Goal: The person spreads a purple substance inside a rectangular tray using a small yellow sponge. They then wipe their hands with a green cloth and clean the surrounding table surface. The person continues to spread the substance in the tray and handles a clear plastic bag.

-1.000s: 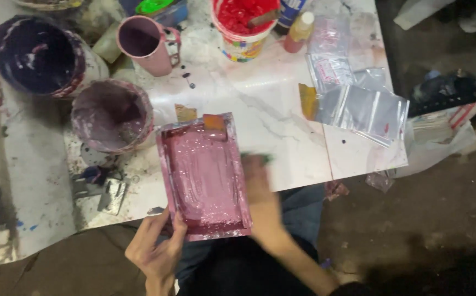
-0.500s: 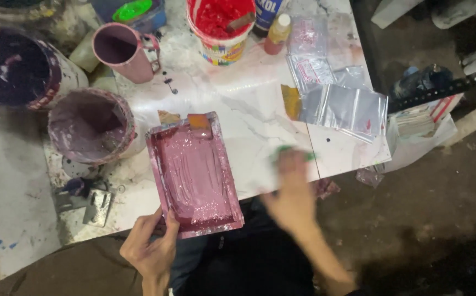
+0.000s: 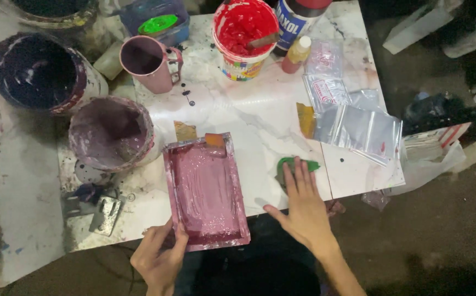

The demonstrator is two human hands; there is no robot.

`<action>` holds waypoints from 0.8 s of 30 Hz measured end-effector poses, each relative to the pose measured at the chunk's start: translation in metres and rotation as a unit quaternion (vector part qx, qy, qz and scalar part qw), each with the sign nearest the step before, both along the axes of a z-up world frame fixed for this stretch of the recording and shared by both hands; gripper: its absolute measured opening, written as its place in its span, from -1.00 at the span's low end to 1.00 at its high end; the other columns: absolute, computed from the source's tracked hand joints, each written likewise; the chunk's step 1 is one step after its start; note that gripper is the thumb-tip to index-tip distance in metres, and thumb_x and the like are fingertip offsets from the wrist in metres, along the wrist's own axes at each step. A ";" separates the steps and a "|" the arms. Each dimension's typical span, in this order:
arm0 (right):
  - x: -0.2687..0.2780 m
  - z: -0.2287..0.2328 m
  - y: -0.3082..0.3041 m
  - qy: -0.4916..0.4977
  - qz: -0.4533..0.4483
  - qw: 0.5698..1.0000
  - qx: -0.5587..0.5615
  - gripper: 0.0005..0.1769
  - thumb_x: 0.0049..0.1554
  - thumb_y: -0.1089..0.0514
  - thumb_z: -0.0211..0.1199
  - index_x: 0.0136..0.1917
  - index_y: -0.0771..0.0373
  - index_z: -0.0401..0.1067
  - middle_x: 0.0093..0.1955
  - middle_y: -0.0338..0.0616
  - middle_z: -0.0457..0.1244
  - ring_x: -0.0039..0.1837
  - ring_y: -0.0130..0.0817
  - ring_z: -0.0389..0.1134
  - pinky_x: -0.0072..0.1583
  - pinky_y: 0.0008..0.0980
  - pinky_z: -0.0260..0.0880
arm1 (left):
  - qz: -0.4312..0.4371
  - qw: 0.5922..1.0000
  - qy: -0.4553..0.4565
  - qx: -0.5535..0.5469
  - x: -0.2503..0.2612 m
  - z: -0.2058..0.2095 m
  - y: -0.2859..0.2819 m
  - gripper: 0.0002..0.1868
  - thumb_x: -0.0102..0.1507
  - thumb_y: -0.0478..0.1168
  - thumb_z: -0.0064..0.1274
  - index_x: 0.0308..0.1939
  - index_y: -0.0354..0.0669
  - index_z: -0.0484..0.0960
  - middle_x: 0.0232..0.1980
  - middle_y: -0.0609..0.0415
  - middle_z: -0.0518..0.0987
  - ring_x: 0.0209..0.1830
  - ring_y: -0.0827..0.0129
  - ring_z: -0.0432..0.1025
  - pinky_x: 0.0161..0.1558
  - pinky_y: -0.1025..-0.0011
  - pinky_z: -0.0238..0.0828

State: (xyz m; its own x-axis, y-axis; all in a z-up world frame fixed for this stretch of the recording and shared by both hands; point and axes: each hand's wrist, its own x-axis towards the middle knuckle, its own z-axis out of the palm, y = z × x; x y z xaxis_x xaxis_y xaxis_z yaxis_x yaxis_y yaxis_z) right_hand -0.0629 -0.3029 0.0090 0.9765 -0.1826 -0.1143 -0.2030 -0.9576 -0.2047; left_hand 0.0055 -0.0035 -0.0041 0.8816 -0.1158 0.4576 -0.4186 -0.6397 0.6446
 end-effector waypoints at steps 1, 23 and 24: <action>0.014 -0.001 -0.005 -0.002 0.002 1.000 0.000 0.16 0.18 -0.55 -0.04 0.68 0.29 -0.25 0.73 0.20 -0.38 0.72 0.08 -0.39 0.60 0.00 -0.38 | 0.002 1.000 -0.002 0.000 0.002 0.002 -0.002 -0.91 0.18 -0.39 0.30 -0.25 -0.31 0.74 -0.49 0.11 0.54 -0.60 0.50 0.34 -0.46 0.54 0.33; 0.154 -0.015 -0.045 0.015 -0.044 0.999 -0.006 0.11 0.21 -0.57 -0.23 0.68 0.26 -0.25 0.72 0.20 -0.32 0.71 0.10 -0.36 0.59 0.08 -0.41 | -0.037 0.997 0.015 -0.065 -0.002 -0.002 0.000 -0.82 0.18 -0.34 0.29 -0.15 -0.30 0.73 -0.55 0.13 0.49 -0.68 0.55 0.26 -0.58 0.58 0.31; 0.167 -0.018 -0.050 -0.006 -0.058 0.998 0.004 0.16 0.19 -0.60 -0.22 0.67 0.32 -0.24 0.71 0.27 -0.28 0.70 0.17 -0.34 0.59 0.09 -0.35 | -0.037 0.997 0.018 -0.067 -0.001 -0.003 -0.001 -0.82 0.18 -0.34 0.28 -0.15 -0.31 0.73 -0.55 0.15 0.49 -0.68 0.57 0.27 -0.60 0.62 0.34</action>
State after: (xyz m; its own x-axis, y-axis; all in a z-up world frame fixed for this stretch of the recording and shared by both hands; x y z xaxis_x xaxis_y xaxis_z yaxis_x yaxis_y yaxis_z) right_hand 0.1045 -0.3533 -0.0085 0.9499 -0.2945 -0.1048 -0.3108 -0.9257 -0.2158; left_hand 0.0047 -0.0044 -0.0072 0.8888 -0.1211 0.4419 -0.4367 -0.5157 0.7371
